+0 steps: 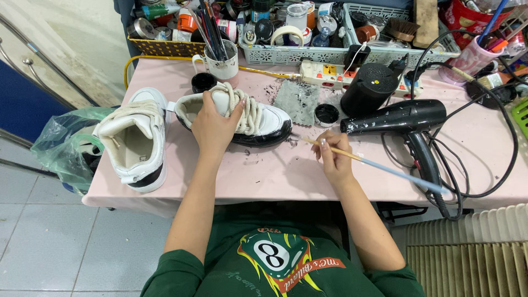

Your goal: The person paints the toe cap of a white sneaker black using a small brush. They then use a hairdryer to dry the paint before continuing to apply more black paint to the shoe's toe area.

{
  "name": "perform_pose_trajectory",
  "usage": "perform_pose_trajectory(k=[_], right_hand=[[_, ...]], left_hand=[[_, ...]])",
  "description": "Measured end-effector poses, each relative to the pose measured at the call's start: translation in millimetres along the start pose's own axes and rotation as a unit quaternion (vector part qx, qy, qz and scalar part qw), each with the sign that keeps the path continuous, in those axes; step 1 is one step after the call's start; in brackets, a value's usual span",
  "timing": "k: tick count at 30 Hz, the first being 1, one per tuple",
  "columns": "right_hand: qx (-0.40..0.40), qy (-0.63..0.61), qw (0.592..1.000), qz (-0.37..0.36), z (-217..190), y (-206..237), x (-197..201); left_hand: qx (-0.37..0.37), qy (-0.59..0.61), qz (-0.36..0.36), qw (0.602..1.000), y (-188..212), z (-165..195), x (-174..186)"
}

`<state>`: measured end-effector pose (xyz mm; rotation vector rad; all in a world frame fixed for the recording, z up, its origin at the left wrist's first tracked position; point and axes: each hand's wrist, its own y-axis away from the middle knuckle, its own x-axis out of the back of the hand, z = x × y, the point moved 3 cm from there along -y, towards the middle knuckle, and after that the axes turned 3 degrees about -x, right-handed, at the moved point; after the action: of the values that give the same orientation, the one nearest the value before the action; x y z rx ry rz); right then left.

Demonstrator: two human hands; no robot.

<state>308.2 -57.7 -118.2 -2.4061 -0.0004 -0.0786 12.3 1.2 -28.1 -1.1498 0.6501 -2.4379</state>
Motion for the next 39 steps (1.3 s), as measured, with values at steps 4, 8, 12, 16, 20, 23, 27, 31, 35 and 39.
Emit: perform_pose_trajectory(k=[4,8,12,16,20,23,27,31,35,39], right_hand=[[0.043,0.076,0.996,0.022,-5,-1,-1],[0.099,0.149,0.983,-0.045,-12,5,-4],[0.063,0.047,0.997,-0.014,-7,6,1],[-0.010,0.073,0.997,0.033,-1,5,4],[-0.031,0.014,0.999,0.010,-1,4,6],[-0.030,-0.038,0.998,0.027,2,4,8],[-0.066,-0.054,0.996,0.001,11,6,10],[-0.053,-0.096,0.994,0.008,12,9,17],[-0.067,-0.086,0.994,0.016,15,9,16],[-0.073,-0.105,0.992,0.003,15,8,14]], left_hand=[[0.006,-0.010,-0.003,1.000,0,-1,-1],[0.006,-0.009,0.000,1.000,0,-2,-1],[0.000,-0.019,0.003,1.000,0,-1,0],[0.006,-0.010,0.001,1.000,0,-1,1],[0.005,-0.007,0.002,1.000,0,0,2],[0.007,0.000,0.001,1.000,1,1,2],[0.004,0.001,0.006,1.000,2,1,3],[0.005,0.000,0.007,1.000,1,0,2],[0.003,0.003,0.008,1.000,1,0,2],[0.005,-0.004,0.009,1.000,1,-1,1]])
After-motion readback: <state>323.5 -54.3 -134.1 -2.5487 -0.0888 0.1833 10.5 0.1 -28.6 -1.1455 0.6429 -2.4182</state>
